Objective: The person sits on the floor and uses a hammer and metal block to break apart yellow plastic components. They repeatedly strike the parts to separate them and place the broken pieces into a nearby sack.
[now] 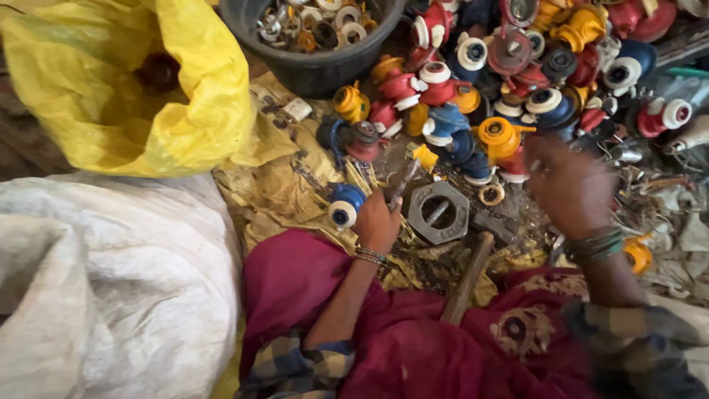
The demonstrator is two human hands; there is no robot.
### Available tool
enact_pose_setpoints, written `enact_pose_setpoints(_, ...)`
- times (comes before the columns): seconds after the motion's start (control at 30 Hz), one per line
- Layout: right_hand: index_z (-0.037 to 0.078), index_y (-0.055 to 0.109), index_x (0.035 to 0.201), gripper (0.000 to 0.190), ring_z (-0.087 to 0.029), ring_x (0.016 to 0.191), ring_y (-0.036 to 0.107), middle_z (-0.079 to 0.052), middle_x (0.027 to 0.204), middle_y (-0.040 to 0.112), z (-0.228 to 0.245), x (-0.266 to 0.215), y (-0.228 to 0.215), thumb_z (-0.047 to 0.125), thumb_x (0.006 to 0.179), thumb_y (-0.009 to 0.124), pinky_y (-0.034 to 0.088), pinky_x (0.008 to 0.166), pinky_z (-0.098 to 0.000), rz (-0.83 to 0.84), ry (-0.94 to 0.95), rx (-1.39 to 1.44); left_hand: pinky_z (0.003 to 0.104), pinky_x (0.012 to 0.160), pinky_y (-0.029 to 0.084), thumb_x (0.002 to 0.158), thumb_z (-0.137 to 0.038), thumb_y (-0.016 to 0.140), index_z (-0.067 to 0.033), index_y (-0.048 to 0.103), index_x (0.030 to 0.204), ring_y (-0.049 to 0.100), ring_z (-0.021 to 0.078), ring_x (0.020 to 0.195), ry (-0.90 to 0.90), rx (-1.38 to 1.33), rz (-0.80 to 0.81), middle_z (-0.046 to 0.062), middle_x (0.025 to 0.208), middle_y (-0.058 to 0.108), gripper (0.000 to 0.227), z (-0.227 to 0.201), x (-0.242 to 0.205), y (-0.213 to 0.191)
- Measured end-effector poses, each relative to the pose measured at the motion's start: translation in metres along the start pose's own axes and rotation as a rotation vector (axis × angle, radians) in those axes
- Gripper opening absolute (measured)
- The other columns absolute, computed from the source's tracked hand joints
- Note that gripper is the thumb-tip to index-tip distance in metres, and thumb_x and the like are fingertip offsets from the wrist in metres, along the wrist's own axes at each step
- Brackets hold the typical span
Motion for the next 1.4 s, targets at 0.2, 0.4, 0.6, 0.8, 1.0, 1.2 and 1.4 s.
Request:
enact_pose_setpoints(0.2,0.017,0.073,0.13,0.028,-0.023,0.08,0.073,-0.006,0.098,0.075,0.076,0.03,-0.058,0.025,0.103,0.075,0.056,0.066,-0.0394,-0.209,-0.008,0.217,0.054,0.073,0.05,0.088,-0.028,0.077,0.0001,0.062,0.099,0.065,0.0451,0.085,0.06,0.022,-0.029,0.023,0.09,0.068,0.034,-0.017,-0.002,-0.017)
enact_pose_setpoints(0.4,0.015,0.073,0.113,0.03,-0.029,0.079,0.073,-0.007,0.093,0.076,0.04,-0.043,0.043,0.039,0.093,0.07,0.057,0.068,-0.0419,0.161,0.017,0.21,0.048,0.078,0.048,0.067,-0.012,0.074,-0.0037,0.059,0.101,0.062,0.0373,0.092,0.423,0.146,-0.169,0.017,0.095,0.062,0.038,-0.045,-0.012,-0.045)
enact_pose_setpoints(0.6,0.015,0.072,0.118,0.034,-0.032,0.084,0.074,-0.01,0.096,0.078,-0.036,-0.116,0.104,0.037,0.093,0.071,0.057,0.074,-0.0454,0.362,0.318,0.203,0.046,0.072,0.048,0.085,-0.01,0.067,-0.0112,0.058,0.094,0.061,0.0305,0.085,0.467,0.519,-0.09,0.01,0.087,0.061,0.012,-0.047,-0.016,-0.016)
enact_pose_setpoints(0.8,0.012,0.073,0.115,0.032,-0.034,0.088,0.073,-0.014,0.1,0.076,-0.054,-0.136,0.116,0.033,0.091,0.07,0.057,0.075,-0.0452,0.113,0.199,0.348,0.045,0.072,0.049,0.086,-0.007,0.063,-0.0084,0.058,0.096,0.061,0.0302,0.083,0.507,0.496,-0.16,0.011,0.088,0.061,0.012,-0.04,-0.025,-0.018)
enact_pose_setpoints(1.0,0.012,0.073,0.112,0.03,-0.036,0.087,0.072,-0.014,0.096,0.076,-0.053,-0.145,0.127,0.037,0.095,0.071,0.057,0.075,-0.0469,0.193,0.254,0.226,0.048,0.067,0.047,0.078,-0.007,0.065,-0.0101,0.058,0.093,0.061,0.0327,0.081,0.514,0.478,-0.154,0.012,0.084,0.06,0.016,-0.033,-0.028,-0.002)
enact_pose_setpoints(1.2,0.015,0.074,0.113,0.031,-0.038,0.084,0.071,-0.017,0.089,0.075,-0.059,-0.138,0.124,0.036,0.091,0.071,0.056,0.072,-0.0487,0.172,0.345,0.291,0.048,0.068,0.047,0.082,-0.011,0.065,-0.0086,0.056,0.095,0.06,0.0306,0.081,0.482,0.47,-0.131,0.011,0.085,0.058,0.016,-0.042,-0.019,-0.012)
enact_pose_setpoints(1.4,0.014,0.073,0.112,0.03,-0.037,0.085,0.071,-0.017,0.093,0.075,-0.056,-0.142,0.138,0.036,0.092,0.071,0.056,0.073,-0.0488,0.205,0.272,0.23,0.046,0.064,0.048,0.081,-0.015,0.068,-0.0083,0.056,0.096,0.059,0.0305,0.08,0.591,0.446,-0.264,0.012,0.087,0.059,0.021,-0.021,-0.022,-0.003)
Point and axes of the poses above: each hand's wrist, its own x-axis towards the middle knuckle, its own y-axis out of the palm, z = x × y, the point moved 3 cm from there along x, towards the middle knuckle
